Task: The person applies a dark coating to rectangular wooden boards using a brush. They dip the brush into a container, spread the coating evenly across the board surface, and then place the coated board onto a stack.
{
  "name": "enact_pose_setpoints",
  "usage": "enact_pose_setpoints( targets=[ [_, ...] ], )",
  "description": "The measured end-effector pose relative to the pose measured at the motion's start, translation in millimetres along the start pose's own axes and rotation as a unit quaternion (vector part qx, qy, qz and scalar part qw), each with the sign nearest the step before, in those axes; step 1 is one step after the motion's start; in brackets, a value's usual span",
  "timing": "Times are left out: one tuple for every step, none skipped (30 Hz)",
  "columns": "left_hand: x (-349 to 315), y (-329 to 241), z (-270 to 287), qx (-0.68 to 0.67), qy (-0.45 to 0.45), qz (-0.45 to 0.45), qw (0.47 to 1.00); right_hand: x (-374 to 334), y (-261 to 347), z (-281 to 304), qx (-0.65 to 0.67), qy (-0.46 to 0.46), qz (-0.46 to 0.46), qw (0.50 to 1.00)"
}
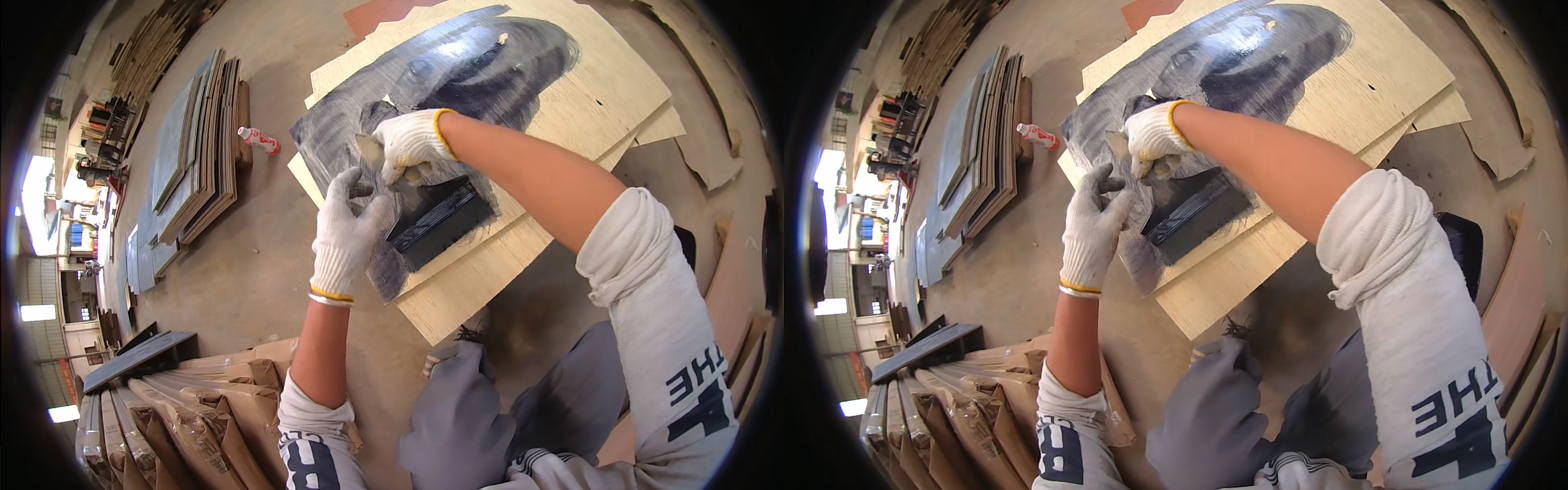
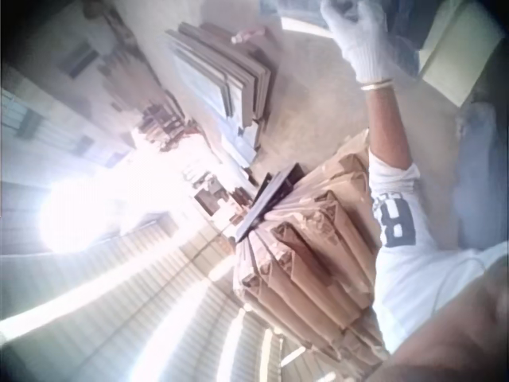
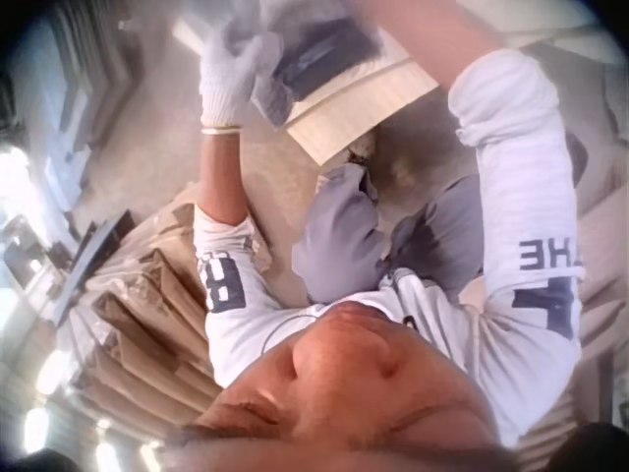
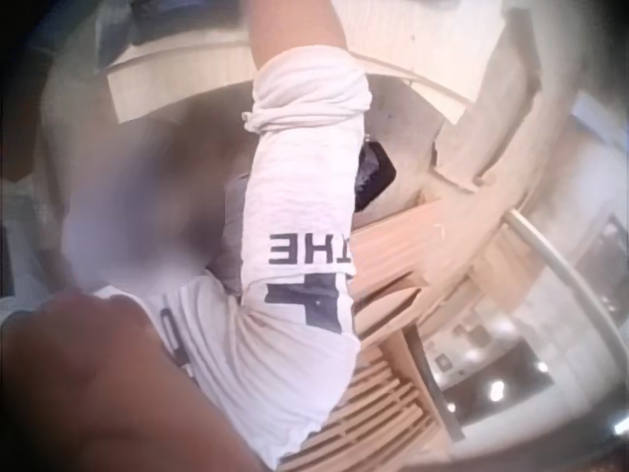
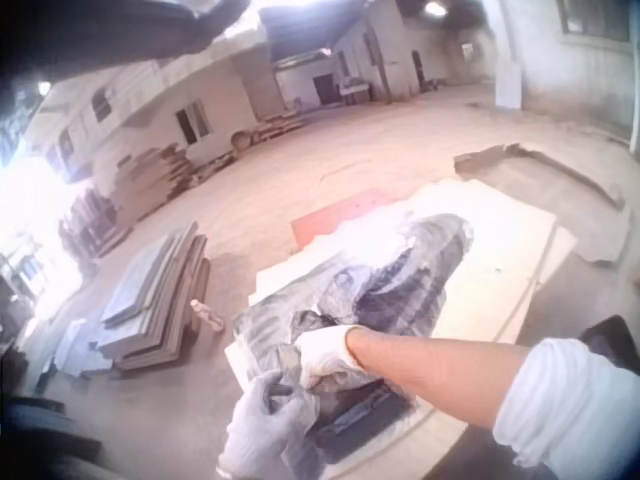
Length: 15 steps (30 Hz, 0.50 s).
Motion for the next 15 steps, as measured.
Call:
enact_pose_setpoints(
  targets=[
    [10.3, 8.4, -1.3, 0.014, 0.01, 0.023, 1.0, 5.8, 4.5, -9.3, -0.007, 0.004, 0.014, 1.0],
    [16.2, 18.3, -1.0, -0.017, 0.039, 0.03, 0.999, 12.5, 7.4, -18.5, 0.007, 0.014, 0.012, 1.0],
    [16.8, 23.2, -7.6, -0.072, 0.063, 0.054, 0.994, 15.7, 5.1, -27.4, 0.023, 0.024, 0.005, 0.999],
    [15.8, 26.7, -13.8, -0.125, 0.085, 0.079, 0.985, 17.6, 6.8, -33.5, 0.034, 0.018, 0.025, 0.999],
    [14.0, 30.6, -19.5, -0.178, 0.105, 0.104, 0.973, 18.6, 5.7, -38.4, 0.029, 0.013, 0.03, 0.999],
    [11.9, 35.8, -18.8, -0.188, 0.106, 0.126, 0.968, 21.3, 3.8, -40.5, 0.035, 0.005, 0.033, 0.999],
    [11.9, 39.4, -18.7, -0.199, 0.108, 0.131, 0.965, 23.0, 1.1, -42.4, 0.04, -0.003, 0.036, 0.999],
    [12.5, 43.1, -19.5, -0.209, 0.111, 0.136, 0.962, 22.0, -4.3, -40.9, 0.017, -0.015, 0.032, 0.999],
    [9.6, 47.7, -16.5, -0.219, 0.106, 0.145, 0.959, 17.7, 0.3, -40.6, -0.007, -0.021, 0.032, 0.999],
    [9.3, 47.2, -18.5, -0.24, 0.085, 0.168, 0.952, 12.6, 1.6, -37.6, -0.034, -0.031, 0.029, 0.999],
    [12.4, 49.1, -23.2, -0.28, 0.076, 0.172, 0.941, 3.8, 6.6, -31.5, -0.089, -0.076, 0.051, 0.992],
    [13.8, 51.1, -22.7, -0.317, 0.061, 0.177, 0.93, -5.4, 14.1, -28.7, -0.145, -0.119, 0.078, 0.979],
    [14.9, 57.2, -21.1, -0.355, 0.045, 0.182, 0.916, -16.0, 23.9, -28.6, -0.199, -0.161, 0.103, 0.961],
    [19.1, 62.8, -18.9, -0.355, 0.034, 0.157, 0.921, -31.6, 26.9, -26.2, -0.189, -0.213, 0.118, 0.951],
    [20.5, 59.4, -21.1, -0.335, 0.057, 0.164, 0.926, -57.8, 24.9, -20.5, -0.18, -0.268, 0.124, 0.938]
  ],
)
Point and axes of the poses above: each hand's wrist, its own x-axis towards the middle knuckle, its own z-axis out of the back of the hand, y = z × x, the point moved 8 cm from there along x, towards the middle knuckle, and after that the axes turned 9 degrees about y, right-handed, at the moved point
